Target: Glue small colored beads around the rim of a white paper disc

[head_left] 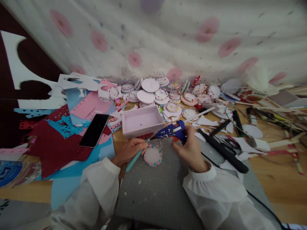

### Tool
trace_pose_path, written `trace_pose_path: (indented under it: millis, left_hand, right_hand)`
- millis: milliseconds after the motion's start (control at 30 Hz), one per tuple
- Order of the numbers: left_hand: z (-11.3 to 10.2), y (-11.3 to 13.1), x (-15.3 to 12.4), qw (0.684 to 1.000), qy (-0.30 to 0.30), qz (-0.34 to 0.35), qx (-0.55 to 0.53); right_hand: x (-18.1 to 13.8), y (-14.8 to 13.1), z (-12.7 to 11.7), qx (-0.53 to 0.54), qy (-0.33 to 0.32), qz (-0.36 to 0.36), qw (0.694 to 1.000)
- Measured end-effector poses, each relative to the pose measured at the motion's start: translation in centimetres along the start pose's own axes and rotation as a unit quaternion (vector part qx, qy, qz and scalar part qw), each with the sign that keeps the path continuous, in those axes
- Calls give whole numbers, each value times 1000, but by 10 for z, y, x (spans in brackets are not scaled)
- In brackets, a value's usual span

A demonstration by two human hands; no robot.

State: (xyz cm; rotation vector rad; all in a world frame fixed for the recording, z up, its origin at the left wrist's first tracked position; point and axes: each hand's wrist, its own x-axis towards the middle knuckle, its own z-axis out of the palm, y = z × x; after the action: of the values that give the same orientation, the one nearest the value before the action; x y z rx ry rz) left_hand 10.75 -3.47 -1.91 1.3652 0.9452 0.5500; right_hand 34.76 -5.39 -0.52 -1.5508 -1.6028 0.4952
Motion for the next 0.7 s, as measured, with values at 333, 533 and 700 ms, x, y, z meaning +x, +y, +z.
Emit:
trace_pose_path:
  millis: [333, 533, 700]
  left_hand:
    - [1, 2, 0, 1000, 4, -8, 8]
    - [0, 1, 1, 1000, -1, 18, 16]
    - [0, 1, 1, 1000, -7, 18, 16]
  right_hand:
    - [-1, 0, 0, -30, 9, -3, 999]
    - [-2, 0, 0, -29, 6, -5, 1000]
    - [-2, -1, 0, -24, 0, -14, 1000]
